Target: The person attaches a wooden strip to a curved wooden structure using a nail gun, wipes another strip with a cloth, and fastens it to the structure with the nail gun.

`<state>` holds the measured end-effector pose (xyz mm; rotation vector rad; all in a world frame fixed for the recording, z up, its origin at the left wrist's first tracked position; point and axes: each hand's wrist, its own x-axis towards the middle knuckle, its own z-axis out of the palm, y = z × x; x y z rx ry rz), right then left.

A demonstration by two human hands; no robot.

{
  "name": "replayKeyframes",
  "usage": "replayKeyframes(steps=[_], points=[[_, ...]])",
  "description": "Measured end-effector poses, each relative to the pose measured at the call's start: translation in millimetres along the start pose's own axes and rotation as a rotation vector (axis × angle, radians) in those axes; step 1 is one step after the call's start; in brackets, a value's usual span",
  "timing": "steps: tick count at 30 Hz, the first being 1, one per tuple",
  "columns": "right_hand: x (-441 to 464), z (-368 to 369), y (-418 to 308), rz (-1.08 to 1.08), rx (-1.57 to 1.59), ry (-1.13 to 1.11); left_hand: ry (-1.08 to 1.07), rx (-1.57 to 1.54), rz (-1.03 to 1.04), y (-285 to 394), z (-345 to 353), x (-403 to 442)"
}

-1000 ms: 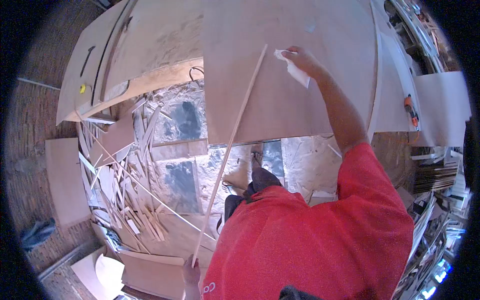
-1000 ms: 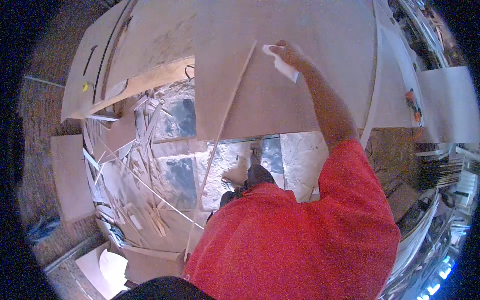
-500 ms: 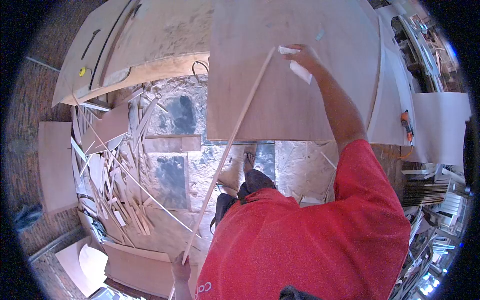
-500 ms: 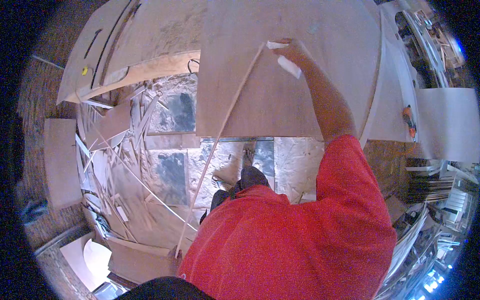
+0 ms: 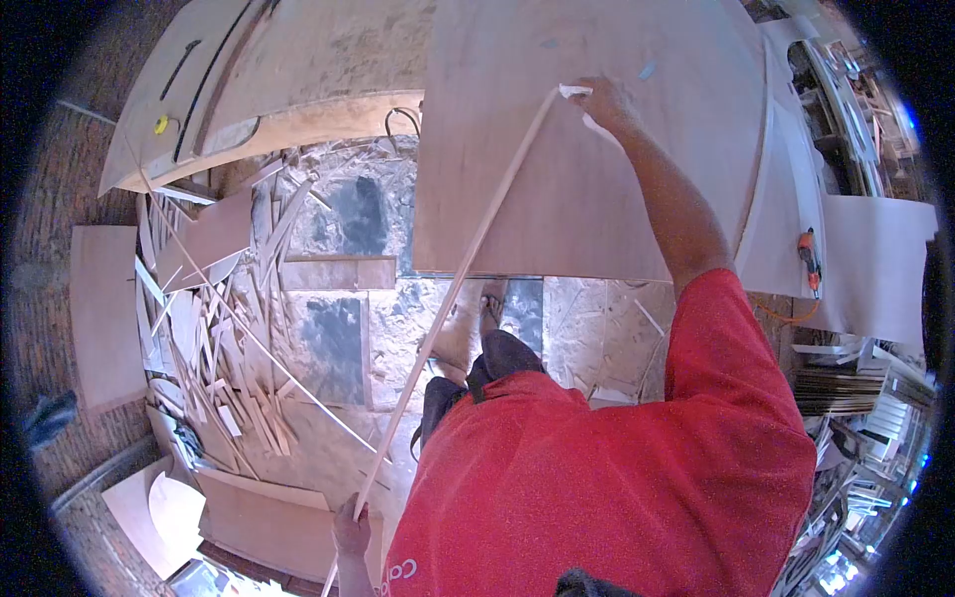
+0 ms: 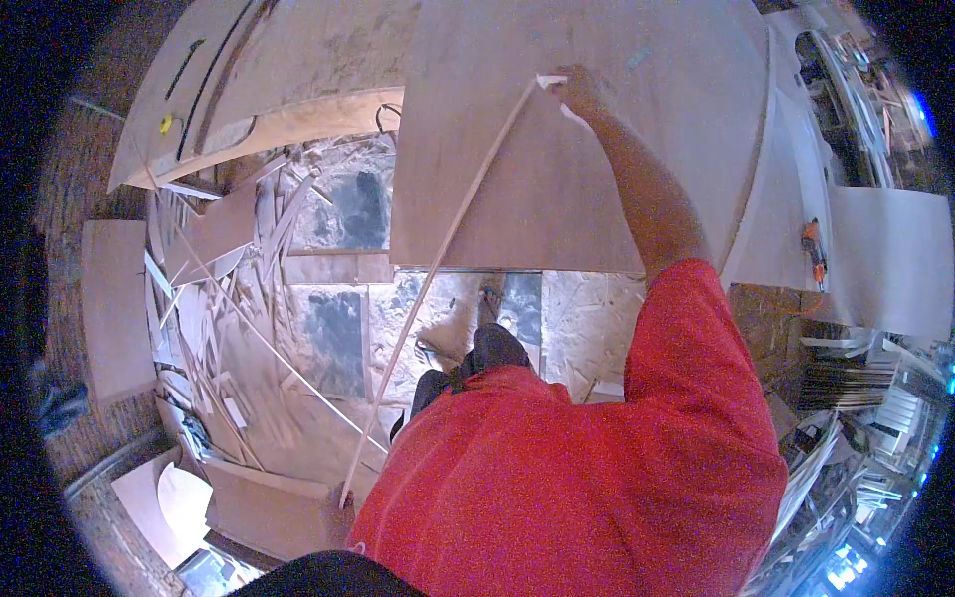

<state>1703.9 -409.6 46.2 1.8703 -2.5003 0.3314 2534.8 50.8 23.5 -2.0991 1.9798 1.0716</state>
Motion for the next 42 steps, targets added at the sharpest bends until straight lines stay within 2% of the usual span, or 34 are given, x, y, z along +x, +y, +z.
replayKeyframes(steps=[4, 8, 11, 22, 25, 27, 30, 32, 36, 39, 42], points=[[0, 0, 2, -0.082, -0.018, 0.009, 0.038, 0.002, 0.049, 2, 4, 0], [-3, -14, -10, 0.012, 0.014, -0.036, 0.047, -0.05, 0.104, -15, 11, 3], [-3, -22, -14, 0.038, -0.001, -0.069, 0.067, 0.025, 0.112, 7, 2, 5], [15, -5, 4, -0.04, 0.057, -0.059, 0.038, -0.029, 0.077, -4, 11, 4], [22, 2, 9, 0.026, 0.038, -0.122, 0.01, -0.015, 0.036, 1, 9, 4], [24, 5, 9, -0.095, -0.036, -0.019, 0.001, -0.032, 0.014, 4, 9, 3], [25, -3, 5, -0.085, -0.056, -0.064, 0.055, -0.002, 0.036, 9, 10, 0], [23, -8, 1, -0.103, -0.079, -0.067, 0.006, -0.026, -0.046, 7, 10, -1], [27, 3, 6, -0.12, -0.058, -0.065, -0.021, 0.009, -0.059, 15, 7, 1], [30, 15, 14, -0.249, -0.012, -0.015, 0.026, -0.021, 0.054, 18, 8, 1], [22, 30, 19, -0.21, 0.023, -0.031, -0.032, -0.026, -0.033, 20, 6, 2]])
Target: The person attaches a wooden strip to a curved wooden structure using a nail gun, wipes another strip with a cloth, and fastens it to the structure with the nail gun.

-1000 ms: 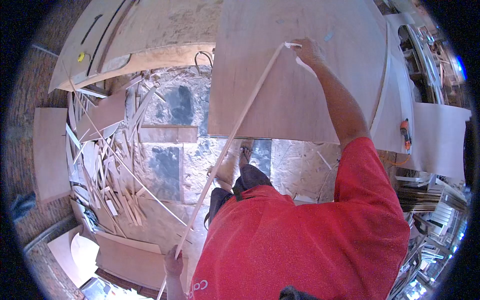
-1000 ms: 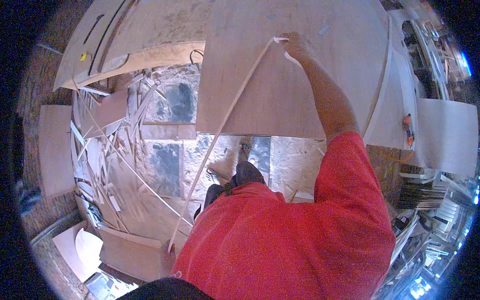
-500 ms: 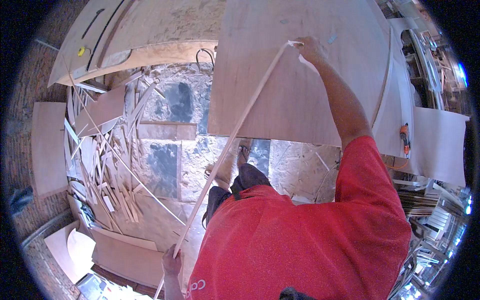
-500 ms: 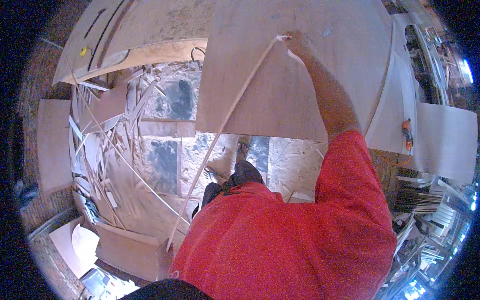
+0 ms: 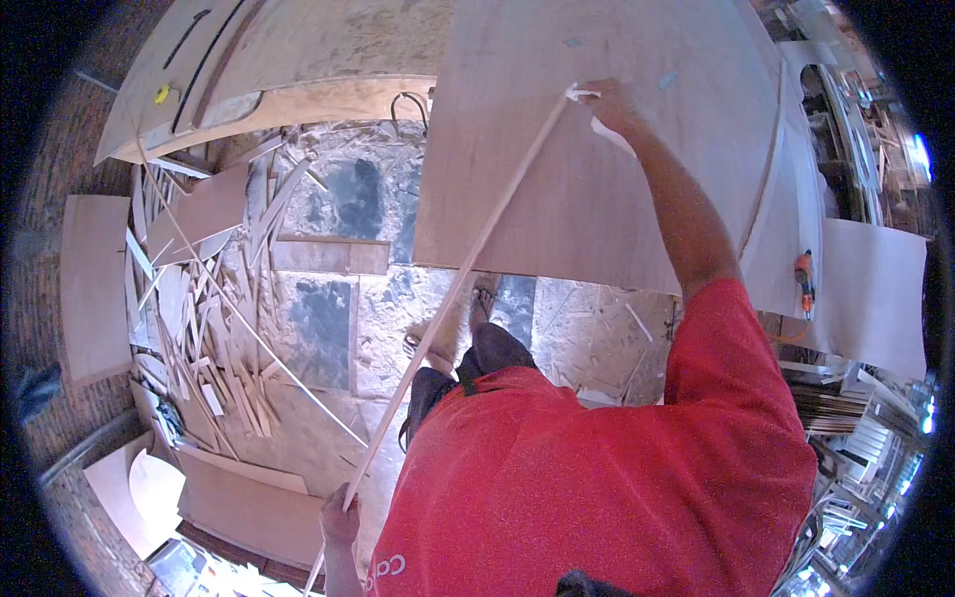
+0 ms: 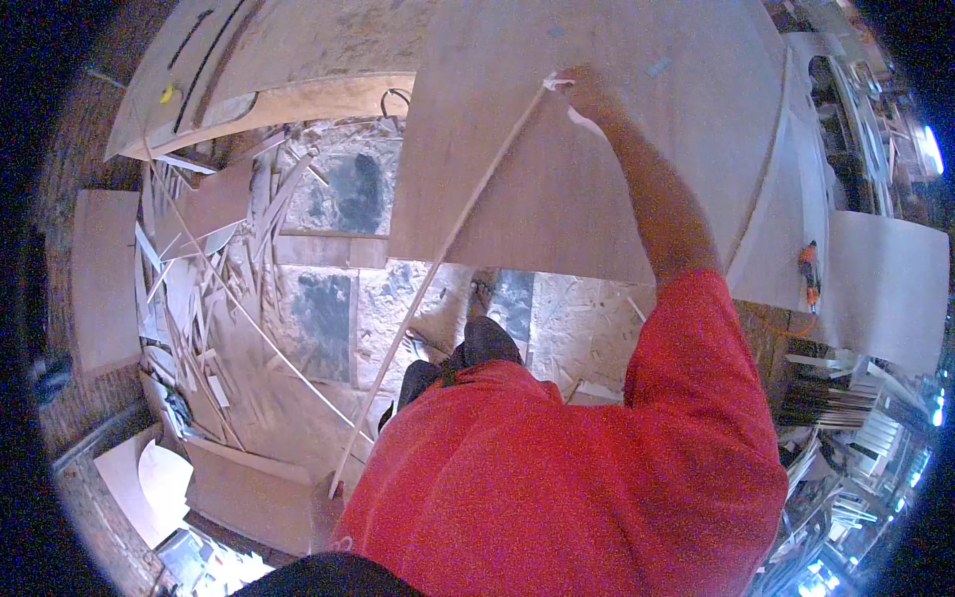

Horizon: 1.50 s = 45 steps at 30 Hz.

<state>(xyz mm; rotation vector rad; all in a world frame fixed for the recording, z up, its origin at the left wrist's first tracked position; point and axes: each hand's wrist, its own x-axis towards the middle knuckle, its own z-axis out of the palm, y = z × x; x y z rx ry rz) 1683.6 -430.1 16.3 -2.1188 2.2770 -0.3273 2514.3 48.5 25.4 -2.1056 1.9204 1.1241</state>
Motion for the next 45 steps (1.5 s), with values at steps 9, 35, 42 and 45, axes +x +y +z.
replayKeyframes(steps=[9, 35, 42, 45], points=[[-28, -1, -30, -0.015, 0.146, 0.064, 0.022, -0.009, 0.051, -7, 9, 2], [-95, -14, -139, -0.131, 0.337, -0.073, 0.059, -0.054, 0.066, 74, -5, 30], [-110, -51, -173, -0.09, 0.203, -0.142, 0.018, -0.039, 0.001, 95, -2, 42], [-112, -45, -177, -0.129, 0.342, -0.223, -0.016, -0.069, -0.003, 103, -1, 52]])
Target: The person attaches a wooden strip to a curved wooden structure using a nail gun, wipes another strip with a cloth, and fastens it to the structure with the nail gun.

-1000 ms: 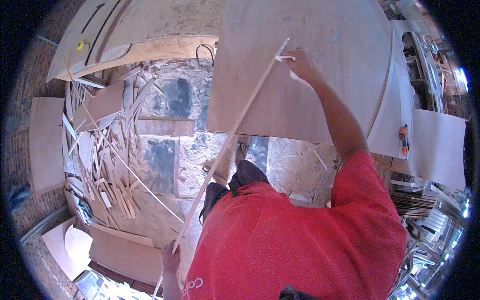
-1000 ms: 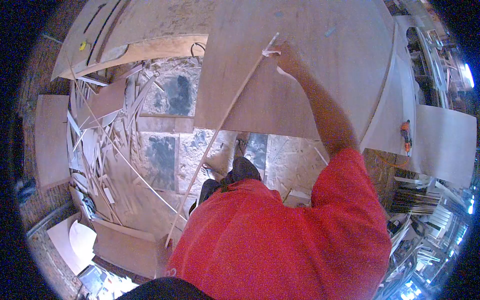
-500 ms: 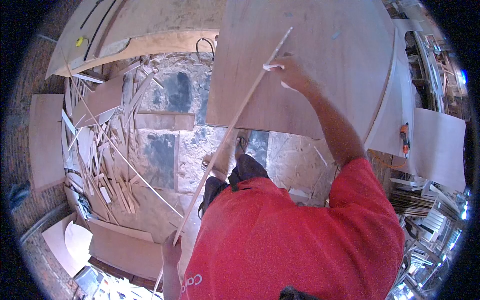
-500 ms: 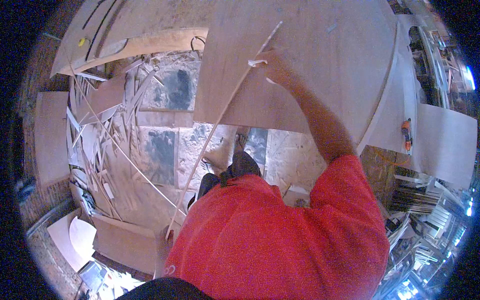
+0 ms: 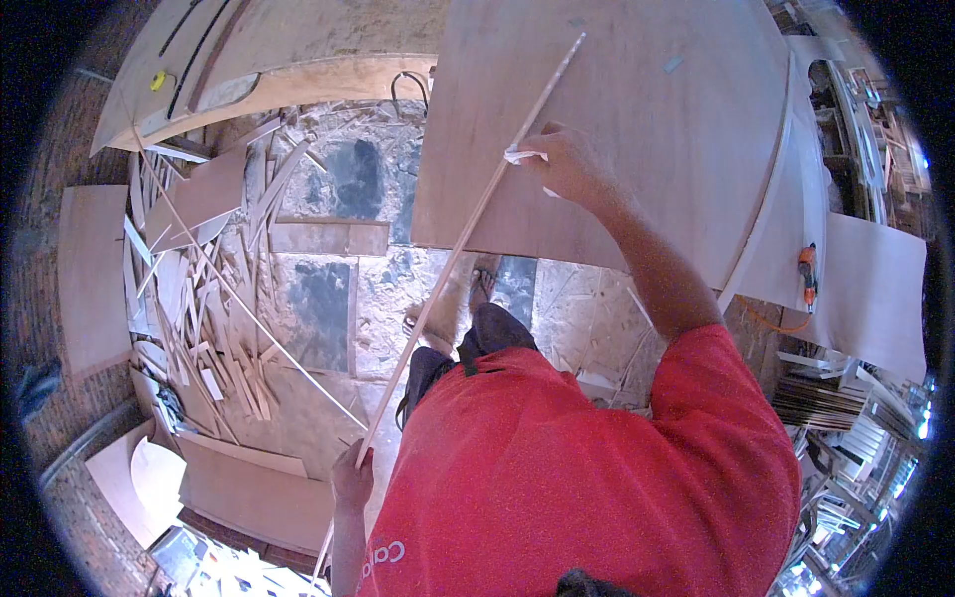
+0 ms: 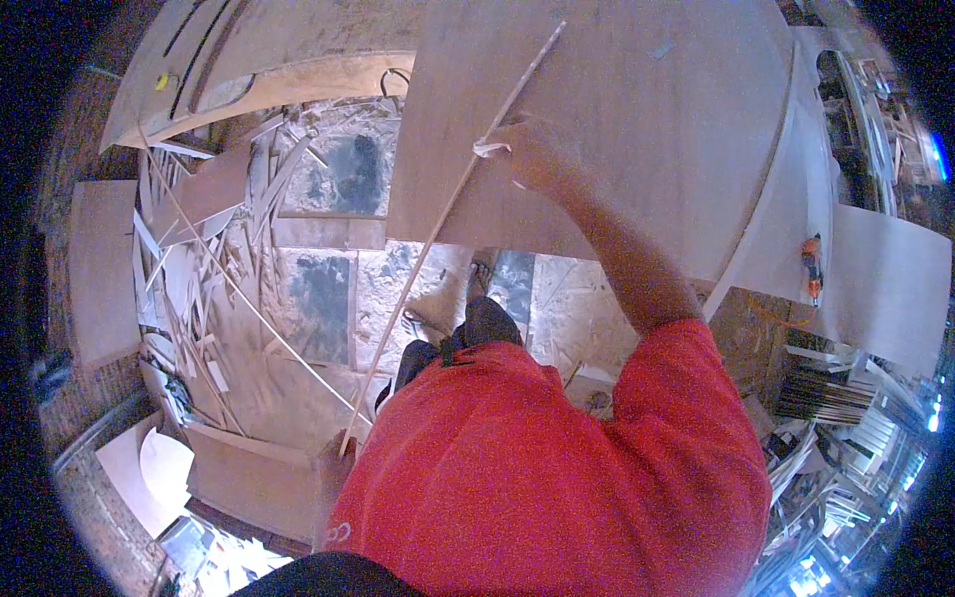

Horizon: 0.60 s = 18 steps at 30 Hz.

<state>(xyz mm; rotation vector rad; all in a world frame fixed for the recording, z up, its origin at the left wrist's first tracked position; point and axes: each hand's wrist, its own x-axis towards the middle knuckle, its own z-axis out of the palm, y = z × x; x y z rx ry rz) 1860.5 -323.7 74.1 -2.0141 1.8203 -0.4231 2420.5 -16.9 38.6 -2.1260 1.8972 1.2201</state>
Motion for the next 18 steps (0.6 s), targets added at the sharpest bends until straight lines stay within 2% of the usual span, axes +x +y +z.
replayKeyframes(steps=[2, 3, 7, 9, 13, 15, 18], points=[[-4, -7, -10, 0.057, -0.026, 0.001, 0.062, 0.006, 0.11, 8, 2, 3], [-6, -10, -15, 0.121, -0.051, 0.003, 0.06, 0.005, 0.106, 8, 2, 3], [-6, -13, 9, 0.13, -0.026, 0.042, 0.05, -0.069, 0.091, 13, 4, 10], [3, -17, 25, 0.449, 0.116, 0.062, 0.047, -0.06, 0.076, 13, 6, 9], [9, -26, 30, 0.496, 0.152, 0.047, 0.101, -0.027, 0.096, 13, 9, 10], [10, -18, 28, 0.309, 0.018, 0.04, 0.105, -0.034, 0.096, 16, 9, 10], [8, -20, 11, 0.307, -0.144, -0.005, 0.101, -0.021, 0.084, 17, 11, 10]])
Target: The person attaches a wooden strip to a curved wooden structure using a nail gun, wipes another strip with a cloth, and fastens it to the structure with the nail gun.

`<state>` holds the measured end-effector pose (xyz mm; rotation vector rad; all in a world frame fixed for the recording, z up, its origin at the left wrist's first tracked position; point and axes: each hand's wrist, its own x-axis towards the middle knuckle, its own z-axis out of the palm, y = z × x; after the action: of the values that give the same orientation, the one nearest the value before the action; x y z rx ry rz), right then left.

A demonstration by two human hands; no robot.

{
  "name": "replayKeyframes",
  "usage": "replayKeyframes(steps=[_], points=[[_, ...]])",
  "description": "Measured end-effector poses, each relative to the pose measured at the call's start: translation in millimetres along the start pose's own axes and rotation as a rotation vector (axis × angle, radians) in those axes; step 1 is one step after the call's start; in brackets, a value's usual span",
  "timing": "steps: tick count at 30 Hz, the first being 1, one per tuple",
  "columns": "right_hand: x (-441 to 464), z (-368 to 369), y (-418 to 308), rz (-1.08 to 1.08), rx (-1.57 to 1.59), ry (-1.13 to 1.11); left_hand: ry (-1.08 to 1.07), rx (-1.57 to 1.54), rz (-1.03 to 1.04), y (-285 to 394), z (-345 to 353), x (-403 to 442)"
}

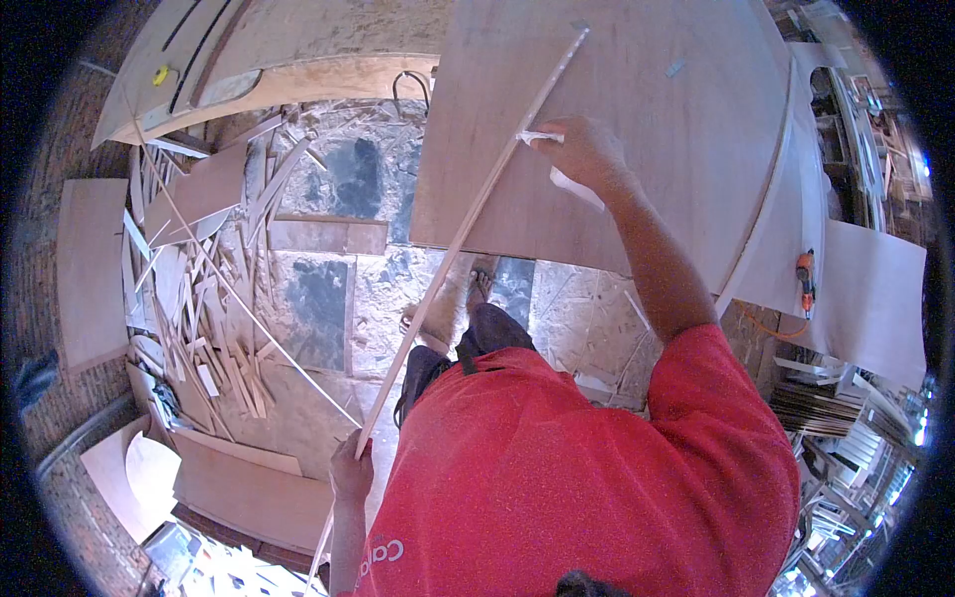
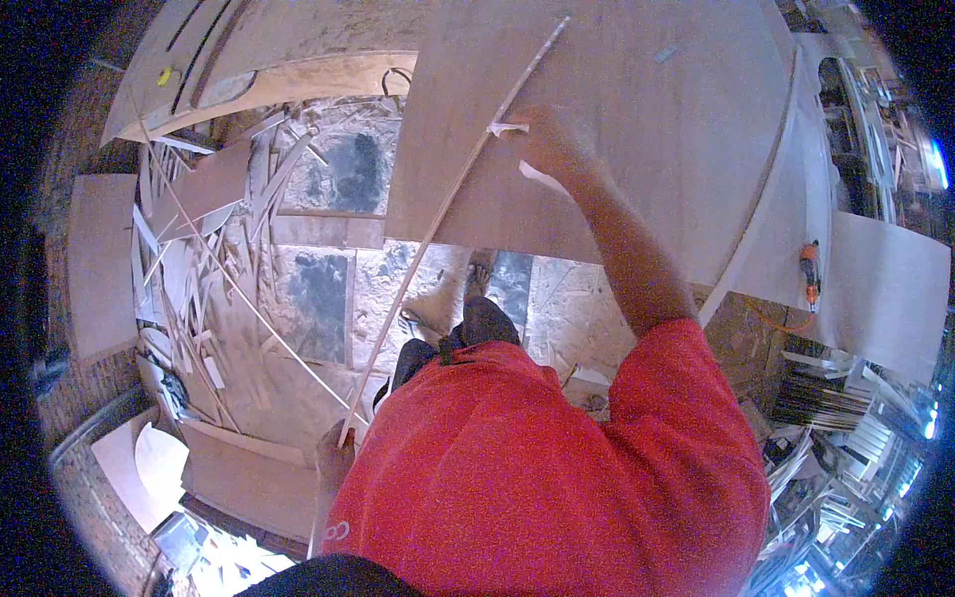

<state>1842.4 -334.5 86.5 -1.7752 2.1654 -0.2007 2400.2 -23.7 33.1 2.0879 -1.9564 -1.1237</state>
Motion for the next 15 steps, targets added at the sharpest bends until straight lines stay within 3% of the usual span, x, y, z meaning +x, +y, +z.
replayKeyframes(steps=[4, 6, 10, 13, 15], points=[[0, -3, -14, 0.074, -0.024, -0.03, 0.003, -0.037, 0.007, -7, 5, -3], [5, 5, -10, -0.083, 0.023, 0.008, -0.005, -0.007, -0.001, -8, 6, -2], [4, 1, -19, -0.081, 0.009, 0.076, -0.014, -0.014, -0.047, -2, 3, -3], [14, 3, -10, 0.186, 0.51, -0.028, -0.013, 0.002, -0.059, 5, -1, -5], [31, 8, 10, 0.218, 0.501, 0.105, -0.011, 0.017, -0.049, 1, 1, -5]])
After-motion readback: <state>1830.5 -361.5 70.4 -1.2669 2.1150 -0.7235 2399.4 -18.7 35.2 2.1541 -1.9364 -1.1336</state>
